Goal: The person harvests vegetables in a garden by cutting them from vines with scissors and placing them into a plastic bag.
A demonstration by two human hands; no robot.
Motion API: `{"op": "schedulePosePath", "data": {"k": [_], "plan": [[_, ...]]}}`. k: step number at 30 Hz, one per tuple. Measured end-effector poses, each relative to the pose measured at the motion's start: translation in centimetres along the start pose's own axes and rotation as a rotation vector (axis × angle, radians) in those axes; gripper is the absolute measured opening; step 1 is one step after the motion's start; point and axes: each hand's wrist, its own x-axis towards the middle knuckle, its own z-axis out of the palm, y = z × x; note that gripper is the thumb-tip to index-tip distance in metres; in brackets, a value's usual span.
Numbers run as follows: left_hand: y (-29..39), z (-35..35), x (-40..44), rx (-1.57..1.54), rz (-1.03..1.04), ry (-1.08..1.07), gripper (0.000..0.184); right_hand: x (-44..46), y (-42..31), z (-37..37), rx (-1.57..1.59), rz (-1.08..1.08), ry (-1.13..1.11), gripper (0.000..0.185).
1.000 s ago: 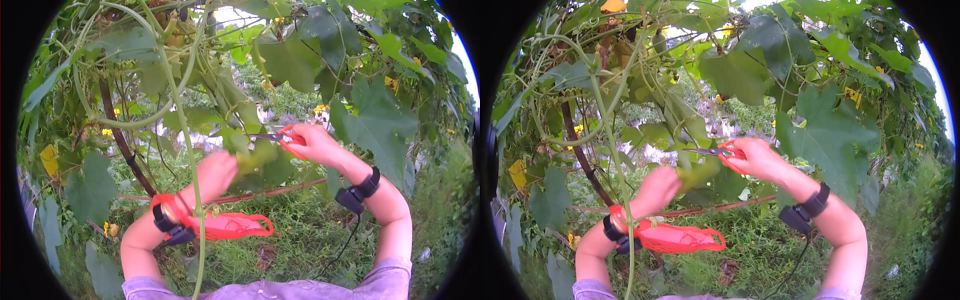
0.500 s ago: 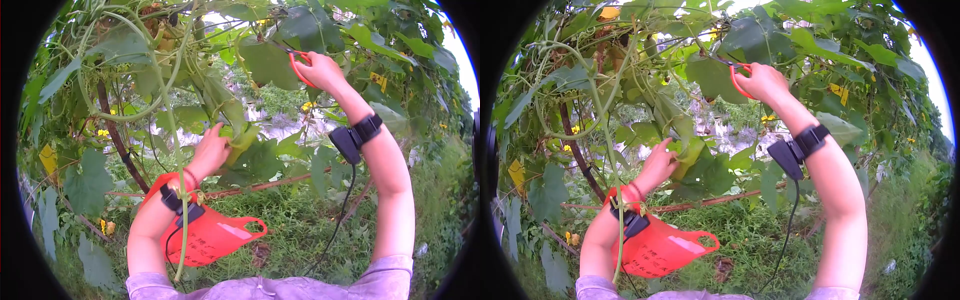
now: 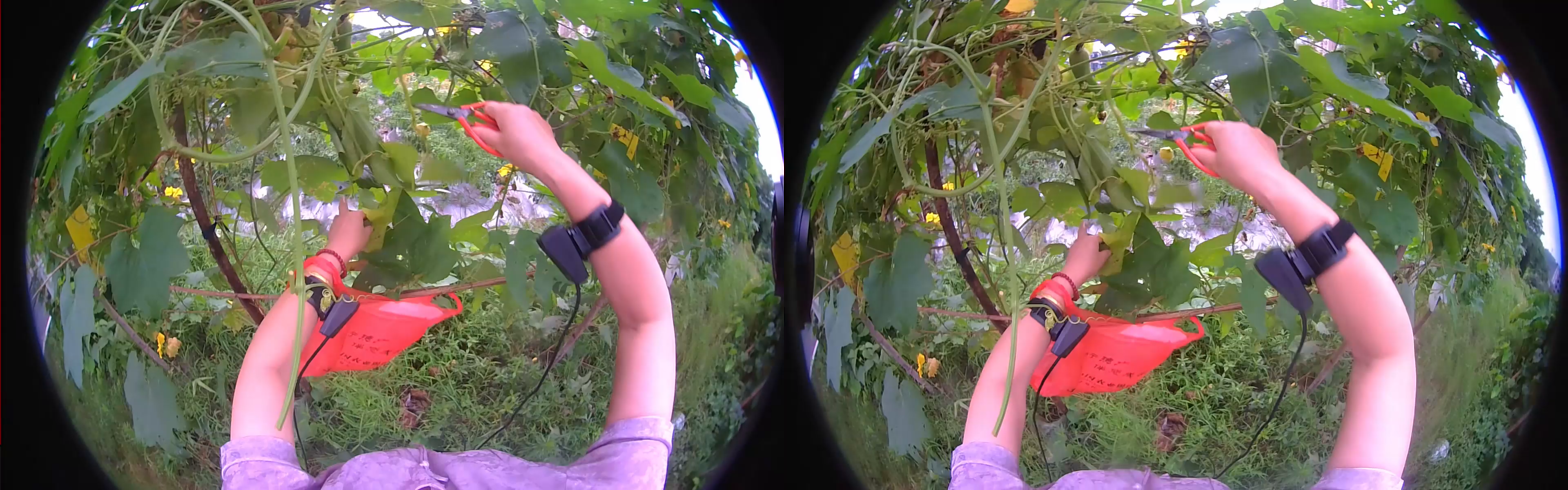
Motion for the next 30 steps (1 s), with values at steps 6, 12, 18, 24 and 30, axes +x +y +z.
{"op": "schedulePosePath", "data": {"k": [6,12,18,24,30], "plan": [[2.7,-0.5,-3.2,-0.167,0.151,0.108,0.014,-5.0,0.0,1.7,0.439,0.124,-0.11,0.031],[9.9,-3.7,-10.8,-0.093,1.018,-0.122,0.035,-8.7,2.1,7.8,0.953,0.444,-0.259,0.027],[10.5,-1.4,-2.2,-0.234,0.323,-0.141,0.071,-9.1,4.5,17.6,0.889,0.199,-0.142,0.035],[5.4,2.2,2.9,0.027,0.283,-0.084,0.032,-11.1,4.0,21.3,1.592,0.417,-0.261,0.032],[0.2,-3.1,-7.5,-0.554,0.082,0.323,0.031,-17.2,4.1,14.0,1.273,0.446,-0.418,0.015]]}}
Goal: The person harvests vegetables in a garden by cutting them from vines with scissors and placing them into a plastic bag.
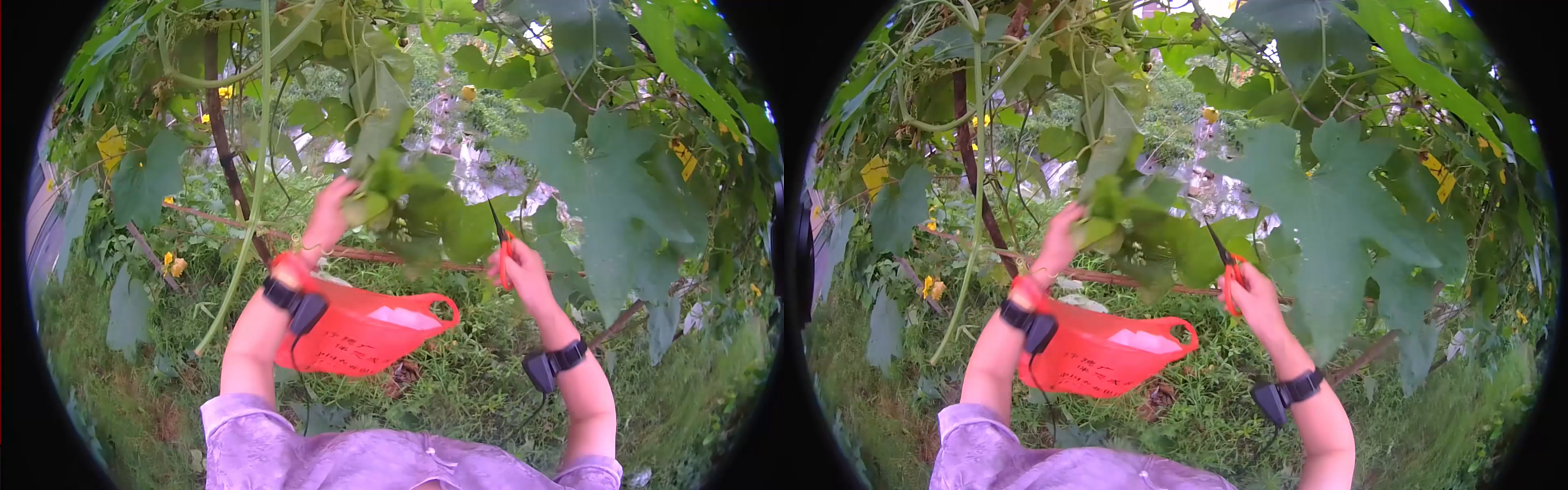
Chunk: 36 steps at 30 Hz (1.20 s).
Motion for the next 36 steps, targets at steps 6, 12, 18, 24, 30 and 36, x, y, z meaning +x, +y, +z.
{"op": "schedulePosePath", "data": {"k": [6,12,18,24,30,36], "plan": [[2.9,-7.5,-16.4,-0.263,-0.365,0.436,0.017,-4.4,6.7,1.5,0.153,0.079,-0.228,0.005],[4.9,-12.4,-26.4,-0.365,-0.543,0.707,0.014,-6.6,12.0,5.9,0.176,0.287,-0.474,0.013],[5.3,-16.0,-27.4,-0.145,-0.88,0.961,0.011,-8.2,15.2,8.9,0.139,0.376,-0.554,0.015],[-5.2,-17.6,-34.3,0.263,-0.948,0.489,0.011,-7.2,16.1,12.0,0.126,0.433,-0.533,0.019],[-16.1,-10.8,-44.9,0.716,-1.32,-0.319,0.044,-1.8,10.6,18.1,-0.071,0.092,-0.471,0.027],[-14.1,-6.7,-40.3,0.237,-1.039,-0.163,0.066,6.4,4.3,24.7,0.452,0.29,-0.562,0.039]]}}
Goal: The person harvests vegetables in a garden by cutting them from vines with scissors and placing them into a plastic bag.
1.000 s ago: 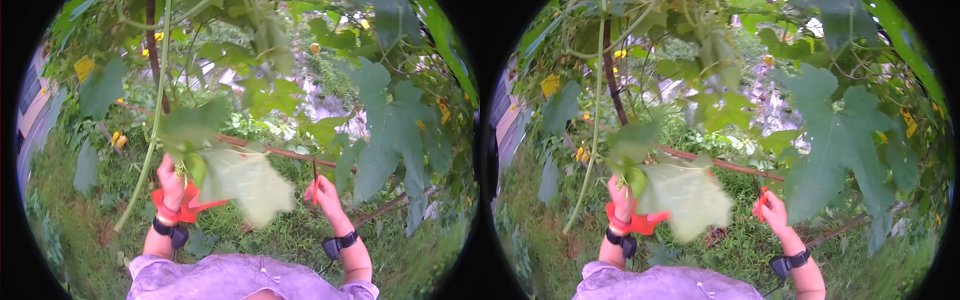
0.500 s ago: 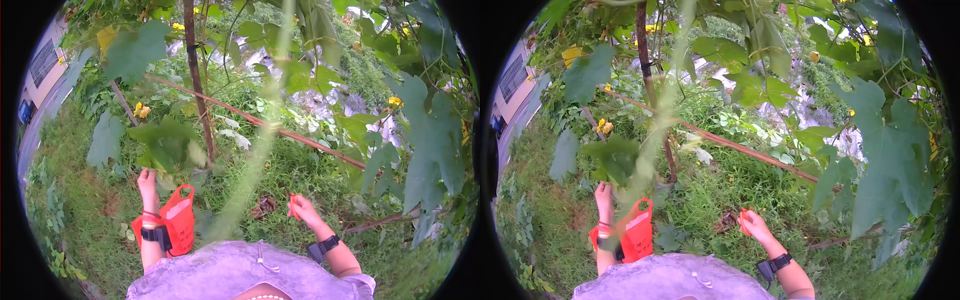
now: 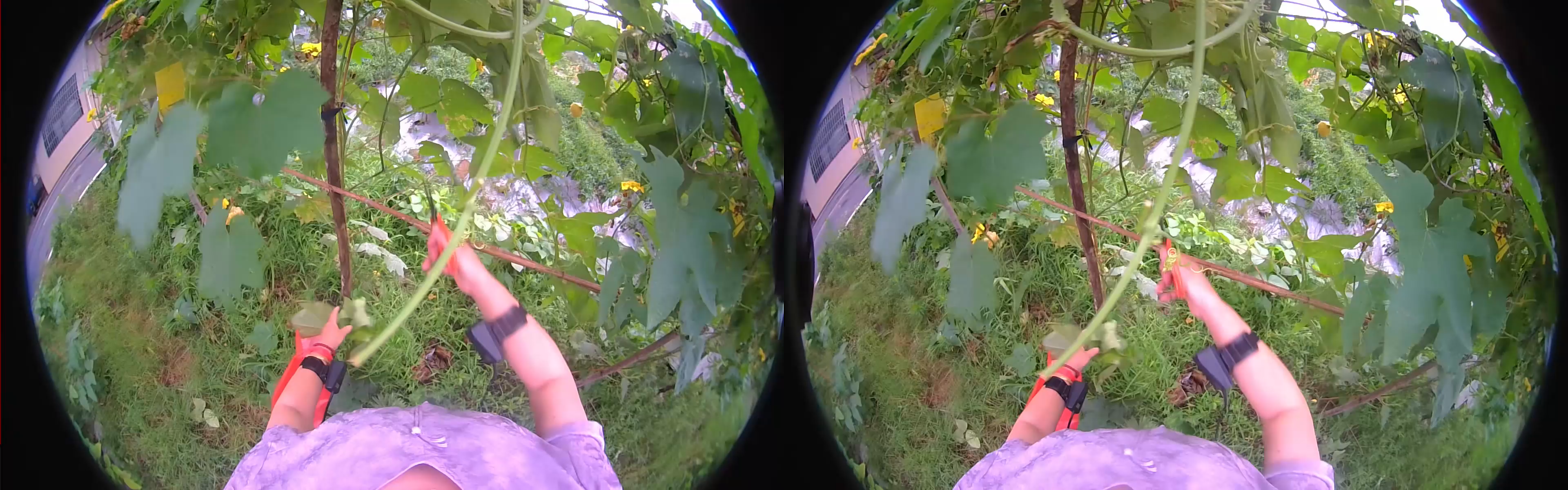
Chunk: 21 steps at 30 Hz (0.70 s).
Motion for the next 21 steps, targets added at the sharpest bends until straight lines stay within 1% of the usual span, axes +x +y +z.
{"op": "schedulePosePath", "data": {"k": [1,2,3,5,7,8,9,11,12,14,15,17,18,20,21], "plan": [[-0.4,0.3,0.3,-0.005,0.008,-0.003,0.066,0.7,-2.7,1.4,0.051,0.042,0.089,0.039],[-1.0,0.6,0.6,-0.11,0.091,-0.012,0.066,1.8,-4.6,1.6,0.059,0.034,0.049,0.045],[-1.2,0.6,1.0,-0.214,0.177,-0.019,0.066,3.5,-5.5,1.3,0.054,0.025,0.054,0.045],[0.1,-1.6,-0.5,-0.323,-0.049,-0.308,0.051,7.5,-6.6,-0.1,0.099,-0.171,-0.002,0.046],[1.5,-4.4,-3.0,-0.462,-0.043,-0.408,0.039,9.7,-9.1,-1.0,0.081,-0.008,-0.026,0.046],[0.6,-5.3,-5.1,-0.603,-0.087,-0.37,0.035,10.3,-9.4,-0.8,0.076,-0.063,0.069,0.049],[-0.9,-6.1,-6.6,-0.748,-0.121,-0.328,0.032,12.7,-10.3,-1.6,0.1,-0.041,0.081,0.049],[-2.9,-7.5,-8.7,-0.614,-0.118,-0.248,0.028,14.4,-11.4,-1.7,0.044,0.028,0.046,0.045],[-3.2,-8.2,-9.6,-0.614,-0.111,-0.245,0.028,15.4,-11.9,-1.6,0.041,0.021,0.044,0.045],[-3.5,-9.6,-11.6,-0.669,-0.265,-0.195,0.027,17.0,-12.2,-1.6,0.015,0.055,0.09,0.042],[-3.6,-9.9,-12.0,-0.667,-0.263,-0.195,0.027,17.4,-12.3,-1.8,0.016,0.053,0.09,0.042],[-4.0,-10.5,-12.8,-0.733,-0.326,-0.159,0.025,17.9,-11.8,-2.1,-0.07,-0.013,0.112,0.044],[-4.2,-10.7,-12.9,-0.728,-0.333,-0.162,0.025,17.6,-11.4,-1.9,-0.064,-0.008,0.114,0.044],[-4.3,-10.9,-13.1,-0.808,-0.395,-0.114,0.023,16.6,-10.5,-1.6,0.066,-0.134,0.201,0.041],[-4.1,-11.2,-12.9,-0.805,-0.394,-0.121,0.023,15.8,-10.2,-1.5,0.068,-0.134,0.208,0.041]]}}
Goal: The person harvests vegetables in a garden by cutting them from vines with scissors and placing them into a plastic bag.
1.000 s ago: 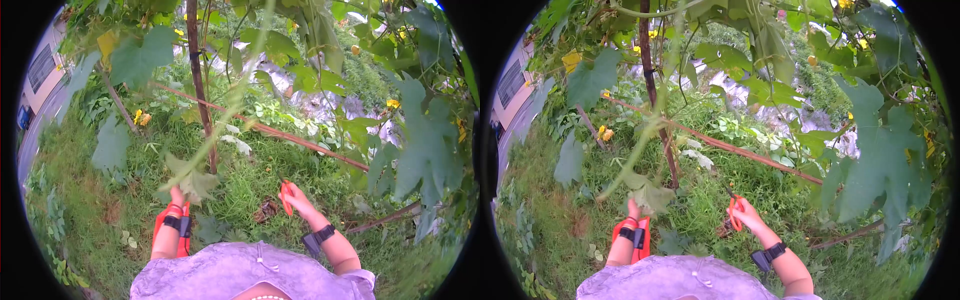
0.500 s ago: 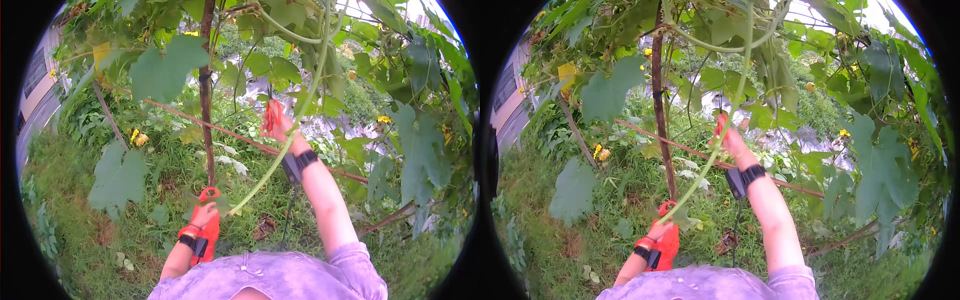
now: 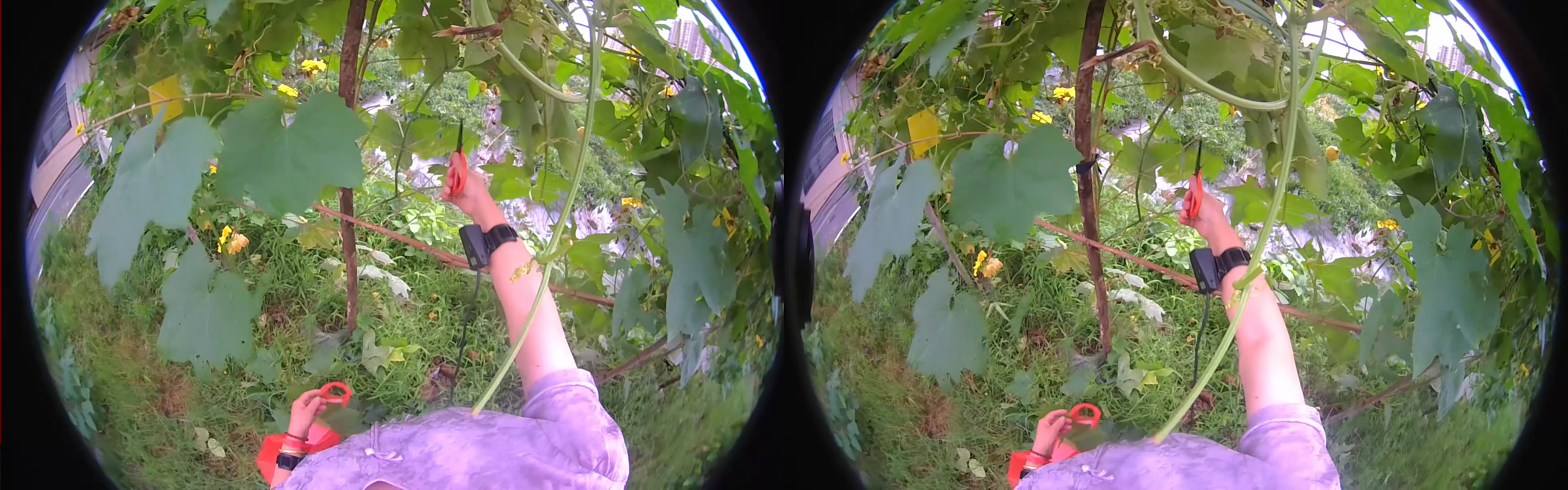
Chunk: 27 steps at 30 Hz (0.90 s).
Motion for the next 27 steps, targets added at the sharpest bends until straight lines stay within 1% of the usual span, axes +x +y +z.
{"op": "schedulePosePath", "data": {"k": [2,3,4,6,8,9,11,12,14,15,16,17,18,20,21,22,24,26,27], "plan": [[0.8,0.3,0.4,0.054,-0.001,0.019,0.024,-2.0,0.4,-0.7,0.177,-0.06,-0.006,0.039],[0.8,0.3,0.7,0.061,-0.003,0.006,0.024,-2.4,1.1,-1.4,0.257,-0.055,-0.072,0.038],[0.8,0.4,1.2,0.081,-0.023,-0.001,0.023,-3.8,1.3,-1.3,0.262,-0.051,-0.092,0.037],[0.7,0.8,2.0,0.102,-0.047,-0.019,0.023,-6.8,2.7,-0.9,0.199,-0.058,-0.104,0.038],[0.6,1.4,2.9,0.136,0.0,-0.101,0.023,-9.7,5.2,-0.9,0.147,0.031,-0.141,0.04],[0.5,1.7,3.5,0.138,-0.007,-0.107,0.023,-11.7,6.2,-0.4,0.077,0.051,-0.172,0.038],[0.7,2.4,4.5,0.214,0.082,-0.201,0.024,-15.4,8.4,0.3,-0.028,0.133,-0.215,0.033],[1.4,2.9,4.6,0.22,0.075,-0.212,0.024,-17.0,9.7,0.3,-0.062,0.195,-0.229,0.03],[3.2,3.9,4.6,0.305,0.059,-0.255,0.024,-19.2,13.0,-0.6,-0.181,0.2,-0.283,0.022],[3.3,3.8,4.5,0.325,0.059,-0.284,0.024,-20.1,14.6,-1.2,-0.295,0.256,-0.313,0.022],[3.3,4.1,5.0,0.3,0.118,-0.3,0.023,-21.1,15.5,-2.0,-0.409,0.297,-0.309,0.023],[3.3,5.1,6.1,0.276,0.179,-0.342,0.022,-22.6,15.7,-2.2,-0.405,0.266,-0.331,0.024],[2.6,5.7,7.1,0.309,0.194,-0.432,0.022,-24.1,15.6,-2.2,-0.403,0.236,-0.348,0.026],[1.4,5.5,8.9,0.338,0.194,-0.448,0.022,-26.9,15.0,-2.6,-0.418,0.239,-0.243,0.029],[2.6,6.4,8.8,0.376,0.176,-0.496,0.022,-27.8,14.6,-3.5,-0.527,0.235,-0.211,0.033],[3.5,7.3,8.0,0.412,0.155,-0.534,0.022,-28.9,14.0,-4.2,-0.51,0.223,-0.172,0.033],[4.0,8.4,8.3,0.475,0.151,-0.599,0.022,-31.6,12.3,-5.6,-0.637,0.027,0.11,0.038],[3.6,9.8,8.2,0.487,0.14,-0.646,0.022,-34.3,9.6,-8.0,-0.965,-0.223,0.42,0.042],[3.7,10.6,8.1,0.499,0.168,-0.683,0.022,-35.8,7.2,-8.6,-1.02,-0.323,0.622,0.042]]}}
